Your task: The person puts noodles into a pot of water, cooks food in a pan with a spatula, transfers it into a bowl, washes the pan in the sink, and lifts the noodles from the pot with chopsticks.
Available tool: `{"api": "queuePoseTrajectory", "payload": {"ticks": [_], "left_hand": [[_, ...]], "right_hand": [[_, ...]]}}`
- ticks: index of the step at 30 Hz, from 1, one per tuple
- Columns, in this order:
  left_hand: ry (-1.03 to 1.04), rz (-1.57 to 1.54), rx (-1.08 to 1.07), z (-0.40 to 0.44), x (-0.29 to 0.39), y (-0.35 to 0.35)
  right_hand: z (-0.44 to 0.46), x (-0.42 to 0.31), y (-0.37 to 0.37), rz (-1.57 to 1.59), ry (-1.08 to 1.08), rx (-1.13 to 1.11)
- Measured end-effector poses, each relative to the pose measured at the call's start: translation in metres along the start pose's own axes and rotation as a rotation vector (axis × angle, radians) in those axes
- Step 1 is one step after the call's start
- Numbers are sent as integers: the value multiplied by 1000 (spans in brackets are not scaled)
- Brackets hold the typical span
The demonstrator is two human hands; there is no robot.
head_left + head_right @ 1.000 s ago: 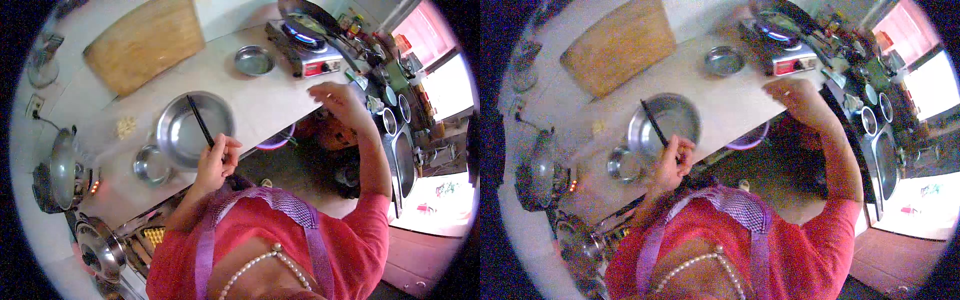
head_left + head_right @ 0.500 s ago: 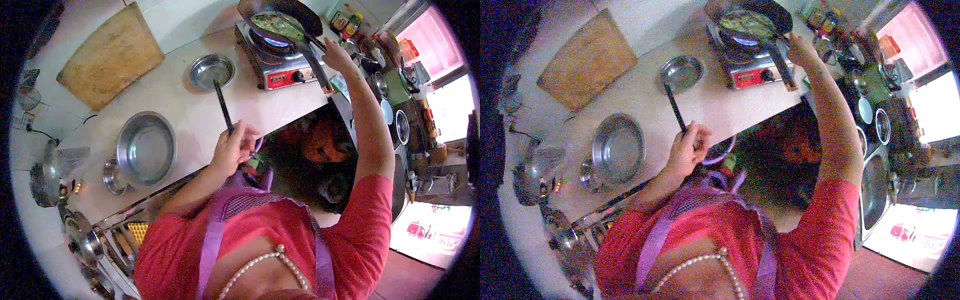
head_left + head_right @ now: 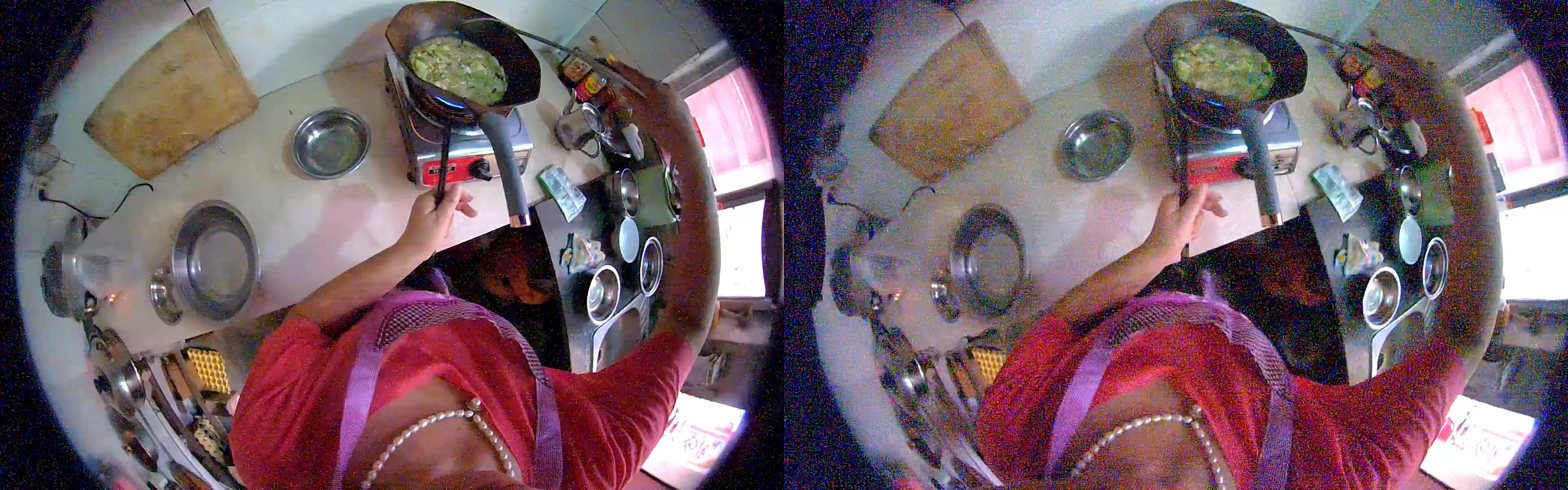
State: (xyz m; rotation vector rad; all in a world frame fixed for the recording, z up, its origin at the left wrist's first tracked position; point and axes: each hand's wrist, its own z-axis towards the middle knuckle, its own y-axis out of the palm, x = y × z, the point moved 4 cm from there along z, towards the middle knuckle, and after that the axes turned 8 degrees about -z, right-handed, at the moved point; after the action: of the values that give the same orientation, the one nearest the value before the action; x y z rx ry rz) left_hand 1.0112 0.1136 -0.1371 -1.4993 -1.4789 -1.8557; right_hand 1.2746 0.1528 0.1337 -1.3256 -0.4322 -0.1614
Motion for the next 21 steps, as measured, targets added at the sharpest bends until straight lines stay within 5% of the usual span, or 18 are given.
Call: {"api": "queuePoseTrajectory", "payload": {"ticks": [2,6,13,21], "left_hand": [[20,12,20,6,9,27],[-259,-129,-44,20,-11,60],[-139,-139,73,34,-20,94],[-68,-138,210,36,-43,92]], "right_hand": [[-20,-8,-26,24,148,-79],[-28,3,-23,-76,-21,-129],[-39,38,-17,-88,-35,-182],[-53,1,21,-160,-269,18]]}}
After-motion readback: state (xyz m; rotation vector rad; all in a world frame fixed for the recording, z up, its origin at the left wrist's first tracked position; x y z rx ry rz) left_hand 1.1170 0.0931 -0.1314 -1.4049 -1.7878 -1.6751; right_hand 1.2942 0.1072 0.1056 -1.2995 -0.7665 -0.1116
